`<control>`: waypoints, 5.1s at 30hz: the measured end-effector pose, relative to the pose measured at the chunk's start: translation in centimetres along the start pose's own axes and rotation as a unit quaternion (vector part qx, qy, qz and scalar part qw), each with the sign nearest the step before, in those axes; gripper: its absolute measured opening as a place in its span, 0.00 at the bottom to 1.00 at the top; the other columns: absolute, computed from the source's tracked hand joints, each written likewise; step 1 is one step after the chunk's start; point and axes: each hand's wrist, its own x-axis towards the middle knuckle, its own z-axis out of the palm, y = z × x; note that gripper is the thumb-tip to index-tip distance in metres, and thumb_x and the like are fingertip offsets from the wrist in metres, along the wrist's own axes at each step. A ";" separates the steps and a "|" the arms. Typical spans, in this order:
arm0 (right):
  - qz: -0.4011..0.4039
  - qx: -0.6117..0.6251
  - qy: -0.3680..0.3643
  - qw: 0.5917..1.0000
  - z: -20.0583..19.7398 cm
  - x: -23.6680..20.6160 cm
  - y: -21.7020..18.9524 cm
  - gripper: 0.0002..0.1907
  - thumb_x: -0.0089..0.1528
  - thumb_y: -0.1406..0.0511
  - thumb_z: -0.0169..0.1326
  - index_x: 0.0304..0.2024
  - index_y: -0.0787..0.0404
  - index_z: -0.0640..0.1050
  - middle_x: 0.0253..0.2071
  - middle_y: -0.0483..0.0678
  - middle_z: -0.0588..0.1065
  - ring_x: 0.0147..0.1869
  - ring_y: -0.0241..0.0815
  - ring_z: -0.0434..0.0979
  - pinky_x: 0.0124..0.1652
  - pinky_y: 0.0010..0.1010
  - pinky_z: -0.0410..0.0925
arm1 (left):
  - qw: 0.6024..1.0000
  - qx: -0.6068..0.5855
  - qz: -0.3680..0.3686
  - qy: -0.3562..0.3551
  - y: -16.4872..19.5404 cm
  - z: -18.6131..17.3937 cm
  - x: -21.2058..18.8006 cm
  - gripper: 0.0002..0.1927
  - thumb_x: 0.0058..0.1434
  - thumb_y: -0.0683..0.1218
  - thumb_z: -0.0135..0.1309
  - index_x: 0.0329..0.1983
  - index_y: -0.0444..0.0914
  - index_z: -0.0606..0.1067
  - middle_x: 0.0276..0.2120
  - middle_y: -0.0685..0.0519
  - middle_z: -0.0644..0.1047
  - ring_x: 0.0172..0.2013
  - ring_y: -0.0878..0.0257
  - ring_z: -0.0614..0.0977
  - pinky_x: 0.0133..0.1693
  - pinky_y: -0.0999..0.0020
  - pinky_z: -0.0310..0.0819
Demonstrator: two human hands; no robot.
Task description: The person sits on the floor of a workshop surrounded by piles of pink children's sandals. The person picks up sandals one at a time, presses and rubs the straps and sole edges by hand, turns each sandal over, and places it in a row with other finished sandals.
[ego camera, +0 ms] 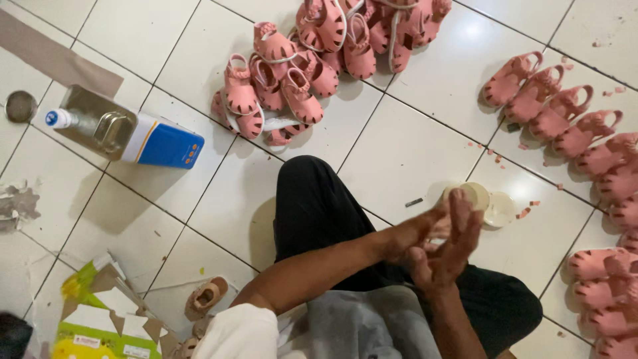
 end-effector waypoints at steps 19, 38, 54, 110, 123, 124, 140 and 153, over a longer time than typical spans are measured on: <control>0.262 0.435 0.091 0.857 -0.9 6.7 1.2 0.59 0.63 0.29 0.44 0.82 0.56 0.48 0.74 0.56 0.57 0.81 0.53 0.55 0.81 0.51 0.50 | 0.965 0.229 0.128 0.012 1.8 -0.3 0.4 0.38 0.73 0.74 0.18 0.82 0.60 0.39 0.84 0.57 0.38 0.83 0.45 0.32 0.78 0.43 0.27; 0.348 0.219 0.202 0.889 -5.7 -2.2 6.7 0.32 0.77 0.77 0.51 0.79 0.71 0.53 0.44 0.53 0.75 0.44 0.41 0.78 0.57 0.38 0.77 | 0.578 0.425 0.053 0.695 16.5 -29.4 -16.6 0.41 0.58 0.56 0.65 0.67 0.34 0.60 0.59 0.36 0.69 0.57 0.43 0.73 0.58 0.49 0.68; 0.330 0.118 0.094 0.932 -2.1 -0.2 4.7 0.28 0.76 0.74 0.52 0.74 0.75 0.55 0.40 0.56 0.77 0.46 0.44 0.81 0.55 0.36 0.76 | 0.707 0.244 0.029 0.663 16.1 -30.6 -17.1 0.40 0.44 0.45 0.69 0.57 0.35 0.61 0.51 0.44 0.69 0.51 0.52 0.77 0.48 0.54 0.78; 0.180 -0.177 0.076 0.965 -8.0 -0.7 7.1 0.33 0.66 0.72 0.63 0.69 0.64 0.63 0.61 0.56 0.74 0.65 0.54 0.77 0.60 0.41 0.72 | 0.974 -0.156 -0.090 0.138 5.4 -1.3 -3.6 0.28 0.58 0.35 0.59 0.61 0.42 0.67 0.58 0.59 0.70 0.54 0.69 0.75 0.49 0.74 0.74; 0.146 -0.032 0.070 0.986 -4.7 -1.1 2.7 0.43 0.64 0.72 0.64 0.76 0.61 0.56 0.58 0.51 0.73 0.70 0.46 0.72 0.68 0.41 0.66 | 0.980 -0.125 -0.008 0.156 4.6 -1.5 -2.8 0.26 0.61 0.36 0.60 0.62 0.40 0.67 0.68 0.54 0.64 0.66 0.65 0.68 0.61 0.71 0.70; 0.126 -0.077 0.061 0.987 -4.5 -0.3 2.1 0.45 0.62 0.73 0.66 0.75 0.60 0.56 0.54 0.48 0.75 0.67 0.46 0.73 0.68 0.42 0.64 | 0.978 -0.139 -0.017 0.154 4.6 -1.2 -2.9 0.26 0.61 0.36 0.60 0.62 0.40 0.68 0.66 0.52 0.65 0.64 0.63 0.69 0.60 0.68 0.69; 0.222 -0.336 -0.127 0.906 -10.9 1.1 16.1 0.45 0.63 0.75 0.48 0.78 0.64 0.44 0.69 0.63 0.69 0.71 0.63 0.67 0.60 0.46 0.67 | 0.974 -0.147 -0.039 0.167 6.0 -2.1 -3.7 0.27 0.61 0.33 0.59 0.63 0.40 0.69 0.58 0.55 0.72 0.60 0.64 0.73 0.62 0.65 0.69; 0.254 -0.313 -0.072 0.913 -10.1 -1.8 13.7 0.52 0.58 0.60 0.69 0.75 0.64 0.53 0.70 0.62 0.65 0.71 0.61 0.68 0.64 0.45 0.67 | 0.958 -0.181 -0.067 0.212 6.1 -4.2 -2.1 0.32 0.59 0.34 0.58 0.66 0.41 0.65 0.56 0.52 0.72 0.50 0.65 0.76 0.46 0.69 0.74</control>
